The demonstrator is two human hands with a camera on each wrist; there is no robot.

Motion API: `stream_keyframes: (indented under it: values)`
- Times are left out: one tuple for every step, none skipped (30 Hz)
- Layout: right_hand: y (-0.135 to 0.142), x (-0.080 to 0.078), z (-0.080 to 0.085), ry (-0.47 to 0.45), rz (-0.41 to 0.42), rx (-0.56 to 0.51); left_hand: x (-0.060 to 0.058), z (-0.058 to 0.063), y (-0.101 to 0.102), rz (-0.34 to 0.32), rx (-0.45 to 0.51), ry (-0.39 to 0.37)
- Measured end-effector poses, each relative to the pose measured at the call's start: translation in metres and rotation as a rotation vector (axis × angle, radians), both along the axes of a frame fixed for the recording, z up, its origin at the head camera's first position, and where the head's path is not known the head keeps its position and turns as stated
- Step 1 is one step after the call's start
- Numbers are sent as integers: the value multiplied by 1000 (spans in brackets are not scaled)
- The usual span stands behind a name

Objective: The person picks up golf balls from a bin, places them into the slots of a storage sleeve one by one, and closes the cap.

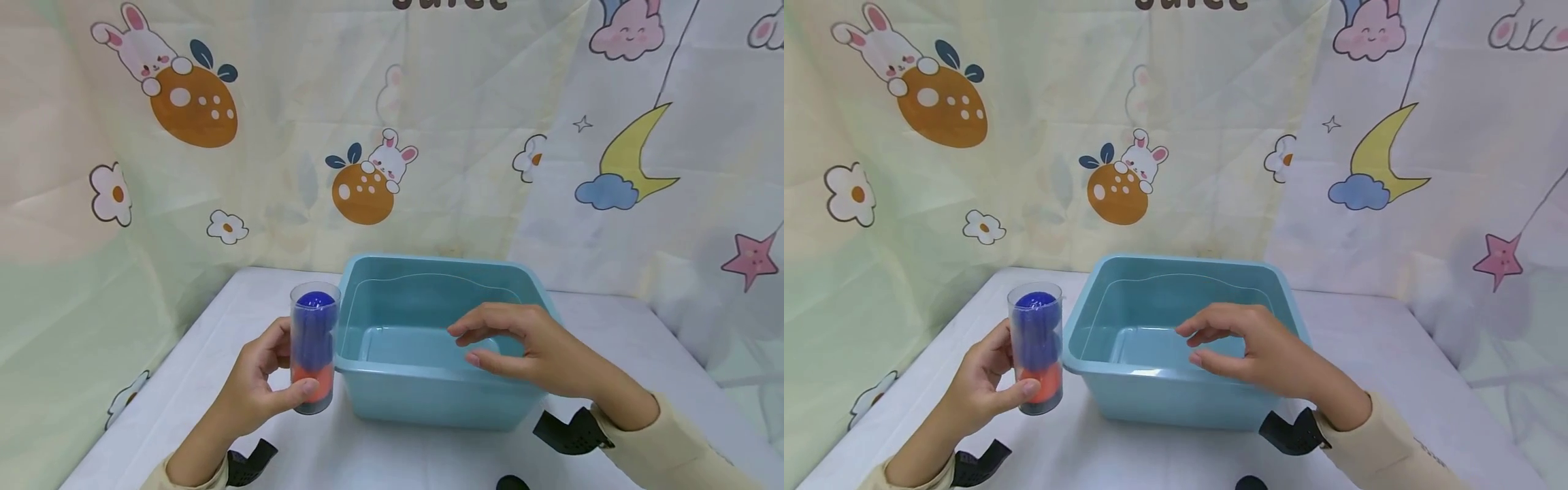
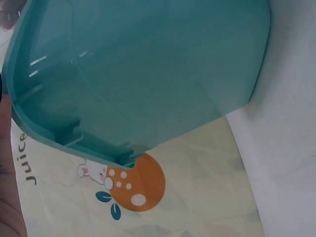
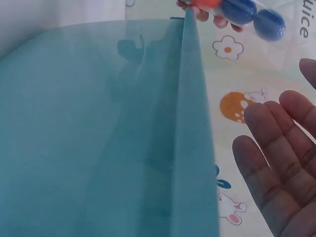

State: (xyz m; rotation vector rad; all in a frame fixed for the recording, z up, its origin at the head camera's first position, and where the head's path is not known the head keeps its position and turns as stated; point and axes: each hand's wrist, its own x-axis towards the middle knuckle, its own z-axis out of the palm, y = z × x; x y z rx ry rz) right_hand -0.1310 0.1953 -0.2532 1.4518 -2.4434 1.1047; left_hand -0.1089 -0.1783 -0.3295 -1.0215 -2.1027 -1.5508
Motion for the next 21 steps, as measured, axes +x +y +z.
stream_keyframes:
  values:
    - [3, 2, -3, -1, -8, -8, 1, -1, 1, -4, 0, 4]
    - [6, 5, -5, 2, -18, -13, 3, -2, 2, -8, -1, 9]
    - [8, 7, -8, 13, -21, -24, 4, -3, 4, -12, -2, 14]
    - [10, 9, -10, 25, -23, -34, 5, -4, 5, -15, -3, 18]
    - [12, 11, -12, 36, -25, -45, 6, -4, 6, -18, -5, 21]
    - [14, 14, -14, 45, -27, -56, 6, -5, 7, -21, -8, 25]
    - [16, 16, -16, 55, -29, -64, 7, -7, 8, -20, -12, 30]
    - [18, 18, -18, 63, -32, -71, 8, -8, 8, -22, -15, 34]
    - [20, 21, -20, 63, -33, -81, 9, -9, 9, -25, -18, 36]
    - [23, 23, -22, 54, -37, -87, 9, -10, 10, -26, -23, 41]
    - [25, 25, -24, 42, -40, -95, 10, -12, 11, -28, -30, 45]
    - [27, 27, -27, 34, -45, -101, 11, -13, 11, -34, -36, 47]
    - [29, 29, -29, 27, -44, -110, 11, -14, 12, -41, -41, 47]
    - [31, 32, -32, 14, -46, -120, 11, -15, 13, -49, -47, 48]
    - [32, 34, -34, 1, -45, -132, 12, -16, 14, -58, -54, 47]
    - [34, 35, -37, -2, -40, -145, 12, -17, 16, -67, -60, 51]
    - [36, 37, -40, 2, -37, -159, 12, -17, 17, -75, -66, 49]
    - [37, 38, -42, 7, -32, -174, 13, -18, 18, -76, -74, 49]
    - [38, 40, -45, 11, -27, -189, 15, -18, 19, -70, -85, 50]
    - [40, 42, -47, 22, -19, -205, 16, -18, 21, -64, -98, 61]
    - [41, 43, -49, 30, -2, -226, 19, -17, 22, -56, -112, 67]
